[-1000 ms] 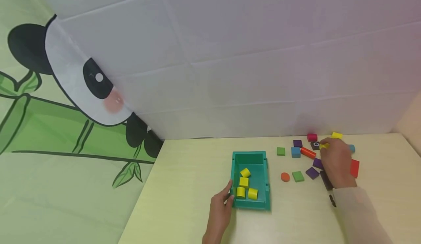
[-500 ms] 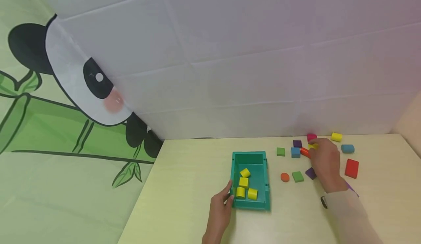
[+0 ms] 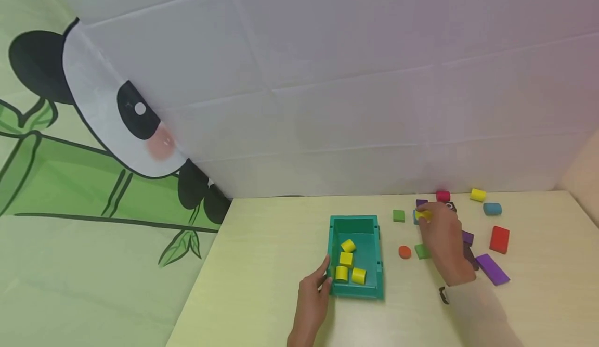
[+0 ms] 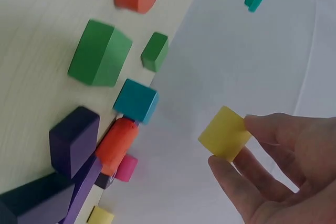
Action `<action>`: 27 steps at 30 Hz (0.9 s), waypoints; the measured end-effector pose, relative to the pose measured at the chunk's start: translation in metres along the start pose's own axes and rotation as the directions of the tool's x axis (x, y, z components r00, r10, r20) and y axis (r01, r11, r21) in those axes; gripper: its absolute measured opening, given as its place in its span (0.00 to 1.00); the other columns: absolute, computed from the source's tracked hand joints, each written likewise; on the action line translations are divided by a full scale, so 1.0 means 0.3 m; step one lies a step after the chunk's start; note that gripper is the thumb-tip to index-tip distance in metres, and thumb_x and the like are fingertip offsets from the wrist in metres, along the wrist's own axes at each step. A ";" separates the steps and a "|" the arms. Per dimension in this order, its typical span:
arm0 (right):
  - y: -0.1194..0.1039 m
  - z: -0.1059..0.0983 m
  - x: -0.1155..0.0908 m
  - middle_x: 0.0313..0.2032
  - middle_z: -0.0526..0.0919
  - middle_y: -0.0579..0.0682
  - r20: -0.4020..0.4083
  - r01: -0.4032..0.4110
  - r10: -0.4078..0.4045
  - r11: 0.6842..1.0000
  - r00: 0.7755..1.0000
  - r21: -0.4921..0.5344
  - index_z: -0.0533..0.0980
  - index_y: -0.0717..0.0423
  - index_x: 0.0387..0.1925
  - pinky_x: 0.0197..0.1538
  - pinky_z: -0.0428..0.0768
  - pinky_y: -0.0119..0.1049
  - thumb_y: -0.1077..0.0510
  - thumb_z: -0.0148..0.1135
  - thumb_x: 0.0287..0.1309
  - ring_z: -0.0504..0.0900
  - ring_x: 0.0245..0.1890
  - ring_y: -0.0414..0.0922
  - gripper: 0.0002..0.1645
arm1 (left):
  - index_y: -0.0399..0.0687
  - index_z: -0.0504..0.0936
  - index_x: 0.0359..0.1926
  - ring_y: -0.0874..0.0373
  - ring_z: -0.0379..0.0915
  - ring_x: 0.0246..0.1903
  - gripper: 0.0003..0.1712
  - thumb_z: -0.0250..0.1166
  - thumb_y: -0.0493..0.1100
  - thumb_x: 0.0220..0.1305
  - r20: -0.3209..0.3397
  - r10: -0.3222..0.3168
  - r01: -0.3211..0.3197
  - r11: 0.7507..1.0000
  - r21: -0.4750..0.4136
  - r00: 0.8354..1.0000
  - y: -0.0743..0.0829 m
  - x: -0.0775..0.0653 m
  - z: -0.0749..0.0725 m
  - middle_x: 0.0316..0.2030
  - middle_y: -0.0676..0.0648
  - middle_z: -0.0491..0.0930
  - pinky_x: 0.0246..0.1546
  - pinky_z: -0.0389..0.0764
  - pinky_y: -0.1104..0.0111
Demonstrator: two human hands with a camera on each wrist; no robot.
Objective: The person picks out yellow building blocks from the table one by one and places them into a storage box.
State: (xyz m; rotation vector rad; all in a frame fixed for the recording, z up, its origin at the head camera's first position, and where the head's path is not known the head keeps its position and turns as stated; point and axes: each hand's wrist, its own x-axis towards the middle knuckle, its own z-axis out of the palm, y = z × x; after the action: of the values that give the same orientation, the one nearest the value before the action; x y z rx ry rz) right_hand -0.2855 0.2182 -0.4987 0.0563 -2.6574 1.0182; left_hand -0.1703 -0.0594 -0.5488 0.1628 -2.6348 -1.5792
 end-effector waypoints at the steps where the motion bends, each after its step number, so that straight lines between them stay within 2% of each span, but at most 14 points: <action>1: -0.008 0.004 -0.004 0.41 0.78 0.64 0.004 0.005 -0.005 1.000 1.000 0.002 0.78 0.61 0.39 0.32 0.79 0.53 0.67 0.60 0.51 0.73 0.40 0.61 0.11 | 0.61 0.63 0.62 0.63 0.60 0.55 0.31 0.57 0.32 0.61 0.001 0.003 -0.003 1.000 -0.002 1.000 -0.001 0.000 0.000 0.60 0.50 0.65 0.52 0.71 0.64; 8: -0.068 0.033 -0.034 0.42 0.78 0.62 0.020 0.039 -0.039 0.999 0.999 0.018 0.78 0.60 0.38 0.42 0.77 0.59 0.69 0.61 0.49 0.73 0.43 0.59 0.11 | 0.60 0.63 0.63 0.63 0.59 0.56 0.31 0.57 0.32 0.61 0.001 0.003 -0.003 1.000 0.003 1.000 0.000 -0.001 -0.003 0.60 0.49 0.65 0.53 0.71 0.64; 16: -0.122 0.057 -0.059 0.39 0.79 0.60 0.004 0.042 -0.042 0.999 0.999 0.020 0.78 0.58 0.37 0.39 0.79 0.56 0.69 0.64 0.47 0.75 0.40 0.58 0.12 | 0.58 0.63 0.63 0.63 0.59 0.56 0.31 0.57 0.32 0.61 0.001 0.014 -0.014 1.000 -0.009 1.000 -0.003 -0.002 -0.004 0.60 0.51 0.65 0.53 0.71 0.66; 23: -0.163 0.078 -0.089 0.41 0.79 0.59 0.042 0.046 -0.047 0.998 0.998 0.036 0.78 0.56 0.38 0.40 0.79 0.56 0.68 0.64 0.48 0.74 0.41 0.57 0.12 | 0.60 0.63 0.63 0.64 0.58 0.56 0.31 0.57 0.32 0.61 0.005 0.015 -0.015 1.000 -0.008 1.000 -0.008 0.000 -0.001 0.59 0.54 0.64 0.53 0.70 0.66; 27: -0.187 0.089 -0.105 0.42 0.78 0.58 0.058 0.053 -0.055 0.998 0.997 0.046 0.78 0.55 0.38 0.42 0.78 0.57 0.68 0.63 0.49 0.74 0.43 0.57 0.12 | 0.59 0.63 0.63 0.64 0.58 0.56 0.31 0.57 0.32 0.61 0.003 0.010 -0.010 1.000 -0.004 1.000 -0.005 -0.001 -0.004 0.60 0.52 0.65 0.53 0.70 0.66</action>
State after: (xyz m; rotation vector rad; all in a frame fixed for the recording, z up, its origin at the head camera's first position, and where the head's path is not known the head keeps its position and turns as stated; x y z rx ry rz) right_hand -0.2544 0.1565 -0.4901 0.1693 -2.6702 1.0746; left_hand -0.1697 -0.0611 -0.5495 0.1468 -2.6308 -1.5825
